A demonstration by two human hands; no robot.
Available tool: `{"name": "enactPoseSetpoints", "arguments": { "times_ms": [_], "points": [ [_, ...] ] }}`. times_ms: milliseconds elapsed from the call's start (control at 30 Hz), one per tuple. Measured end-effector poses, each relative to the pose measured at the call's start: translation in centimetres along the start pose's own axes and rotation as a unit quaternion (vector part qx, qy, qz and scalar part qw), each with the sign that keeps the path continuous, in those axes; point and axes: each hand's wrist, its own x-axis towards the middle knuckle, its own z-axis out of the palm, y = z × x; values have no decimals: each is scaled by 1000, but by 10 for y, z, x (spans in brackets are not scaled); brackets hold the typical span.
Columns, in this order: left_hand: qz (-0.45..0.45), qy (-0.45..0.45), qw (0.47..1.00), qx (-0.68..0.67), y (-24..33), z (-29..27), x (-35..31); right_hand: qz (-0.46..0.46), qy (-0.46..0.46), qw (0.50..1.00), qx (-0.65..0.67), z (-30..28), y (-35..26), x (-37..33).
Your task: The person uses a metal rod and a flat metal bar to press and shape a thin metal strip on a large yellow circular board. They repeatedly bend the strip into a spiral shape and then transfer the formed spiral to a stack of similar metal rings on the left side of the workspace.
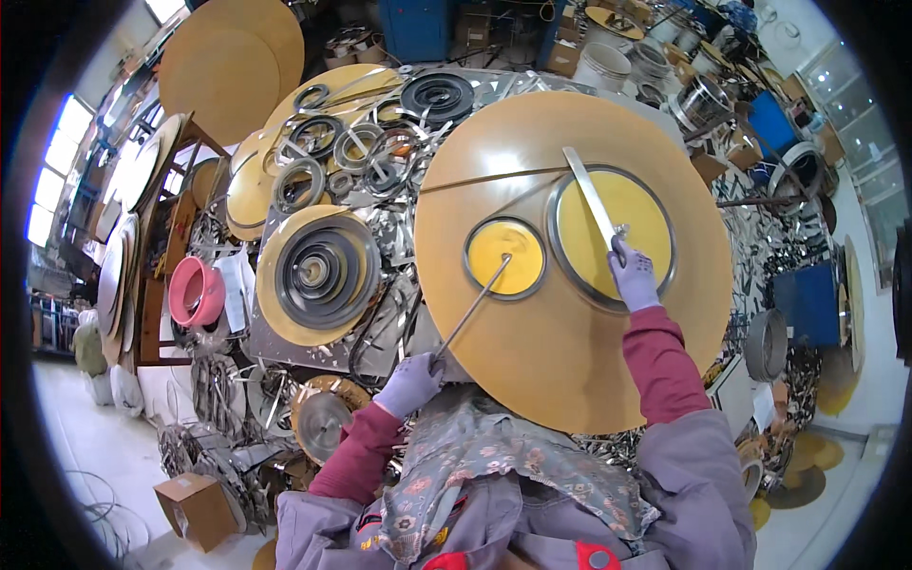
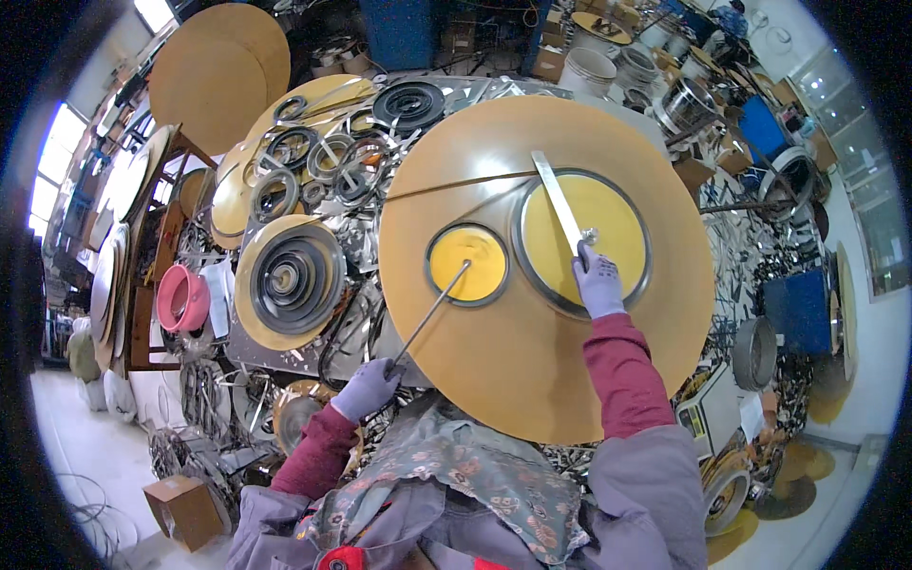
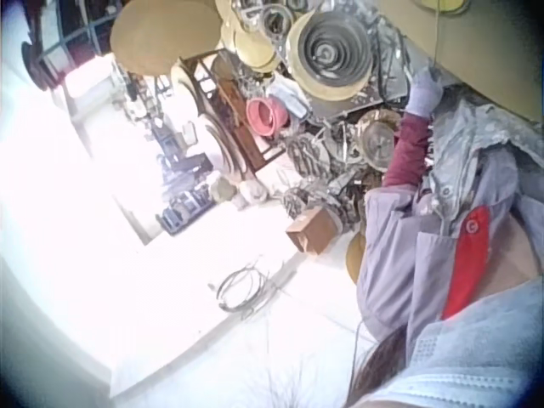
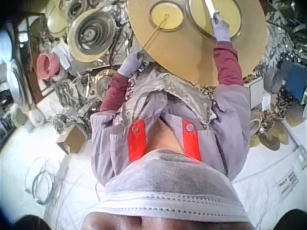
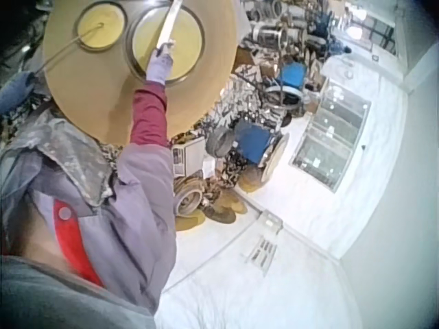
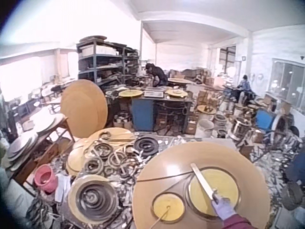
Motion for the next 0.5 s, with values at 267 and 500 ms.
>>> {"name": "enactPoseSetpoints", "arguments": {
  "times_ms": [267,500],
  "points": [
    [3,20,1000,0,0,-2,-5,7,-1,1000,15,2,2,-2],
    [12,-9,1000,-14,-4,-1,-7,22,-12,999,24,-1,-5,-4]
  ]
}}
